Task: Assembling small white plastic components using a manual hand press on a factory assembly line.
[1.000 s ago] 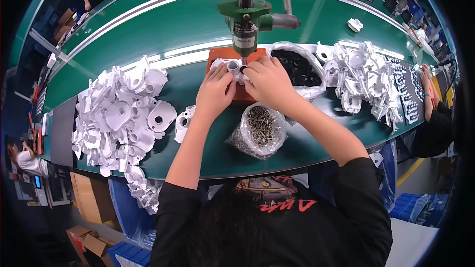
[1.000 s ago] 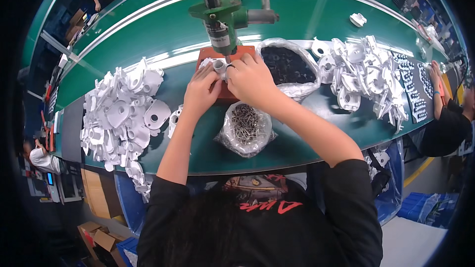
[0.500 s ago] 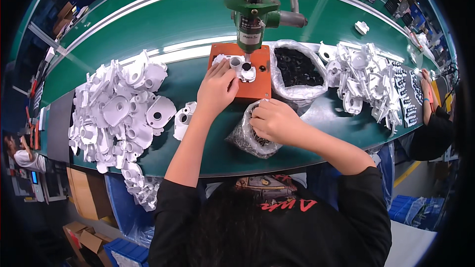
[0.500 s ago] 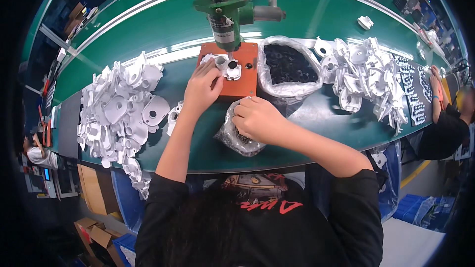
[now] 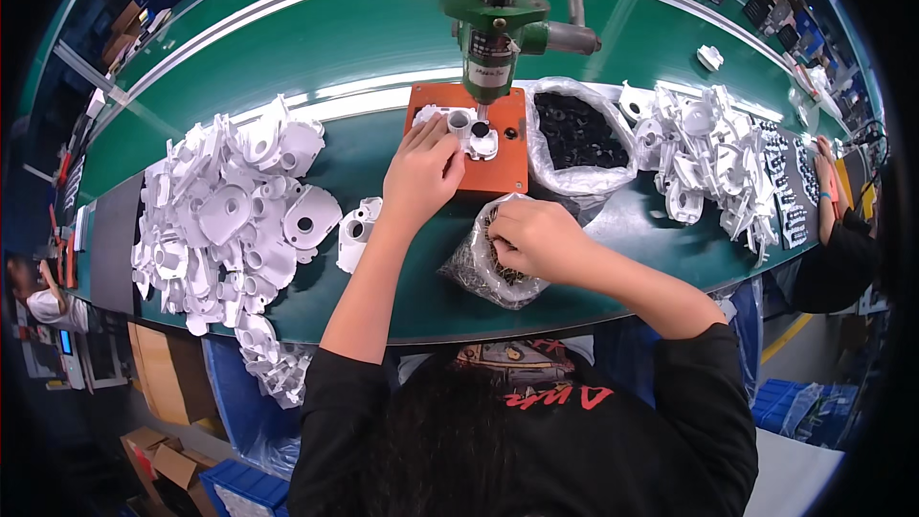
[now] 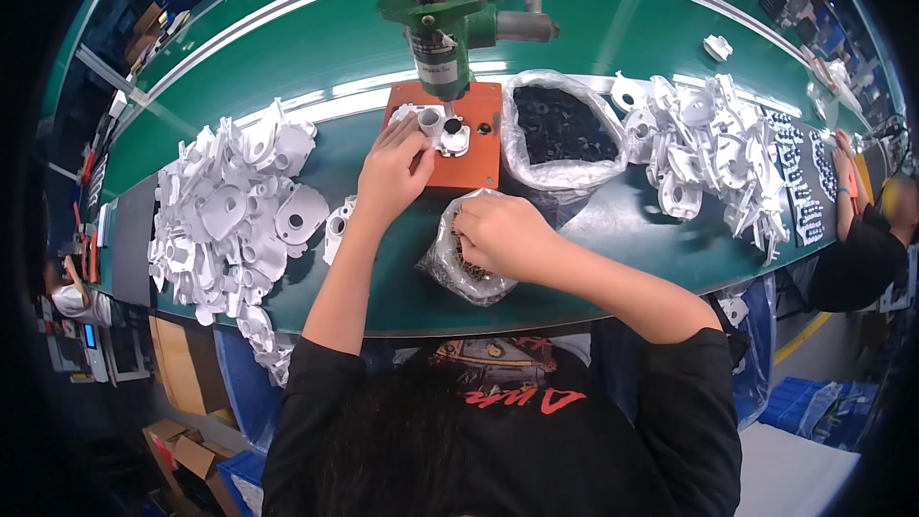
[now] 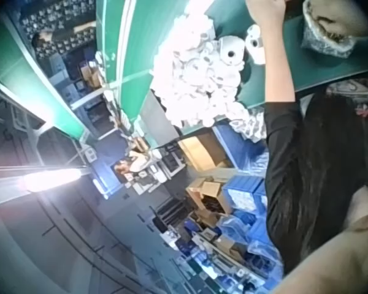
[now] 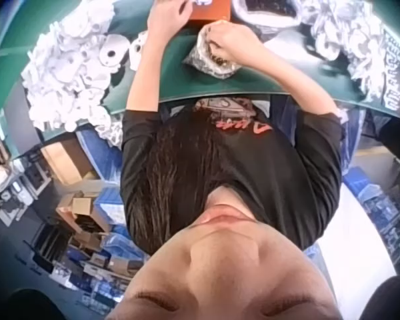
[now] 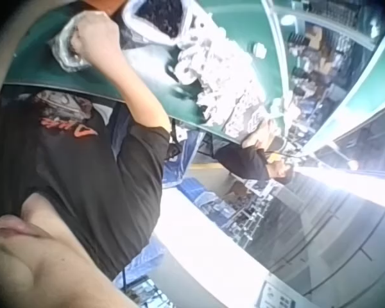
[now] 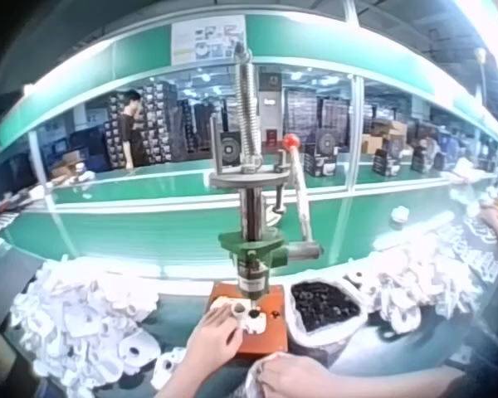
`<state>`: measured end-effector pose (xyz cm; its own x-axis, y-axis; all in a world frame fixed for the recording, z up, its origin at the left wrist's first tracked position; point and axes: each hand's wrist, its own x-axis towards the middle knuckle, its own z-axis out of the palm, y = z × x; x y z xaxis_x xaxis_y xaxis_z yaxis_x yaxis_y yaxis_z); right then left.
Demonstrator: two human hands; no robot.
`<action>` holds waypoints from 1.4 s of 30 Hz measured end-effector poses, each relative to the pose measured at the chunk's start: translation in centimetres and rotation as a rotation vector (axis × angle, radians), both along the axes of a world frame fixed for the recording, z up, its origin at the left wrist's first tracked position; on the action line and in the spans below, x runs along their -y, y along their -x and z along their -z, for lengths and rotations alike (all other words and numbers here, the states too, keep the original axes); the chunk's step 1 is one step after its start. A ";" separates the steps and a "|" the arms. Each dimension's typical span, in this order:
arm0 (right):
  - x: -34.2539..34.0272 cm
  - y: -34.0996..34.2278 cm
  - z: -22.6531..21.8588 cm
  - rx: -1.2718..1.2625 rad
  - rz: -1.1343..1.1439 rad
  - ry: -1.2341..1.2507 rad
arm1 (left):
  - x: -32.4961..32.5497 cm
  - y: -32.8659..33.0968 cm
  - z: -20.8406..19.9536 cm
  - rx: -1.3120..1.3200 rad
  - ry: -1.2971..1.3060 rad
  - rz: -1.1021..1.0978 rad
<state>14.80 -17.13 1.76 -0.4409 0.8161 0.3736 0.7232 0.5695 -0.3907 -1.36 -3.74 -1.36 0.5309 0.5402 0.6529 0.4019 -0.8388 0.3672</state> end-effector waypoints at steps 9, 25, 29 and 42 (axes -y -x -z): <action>-7.5 -5.8 -2.9 -0.354 0.197 0.649 | 0.0 0.2 0.1 0.009 -0.020 -0.011; -15.0 -5.6 -5.1 -0.308 0.127 1.026 | -0.3 0.1 0.2 0.017 0.002 0.003; -16.3 -6.1 -4.0 -0.307 0.095 1.059 | -0.3 0.1 0.3 -0.010 0.030 0.004; -17.3 -6.4 -3.3 -0.377 -0.026 1.166 | -0.2 0.1 0.4 0.009 -0.010 -0.022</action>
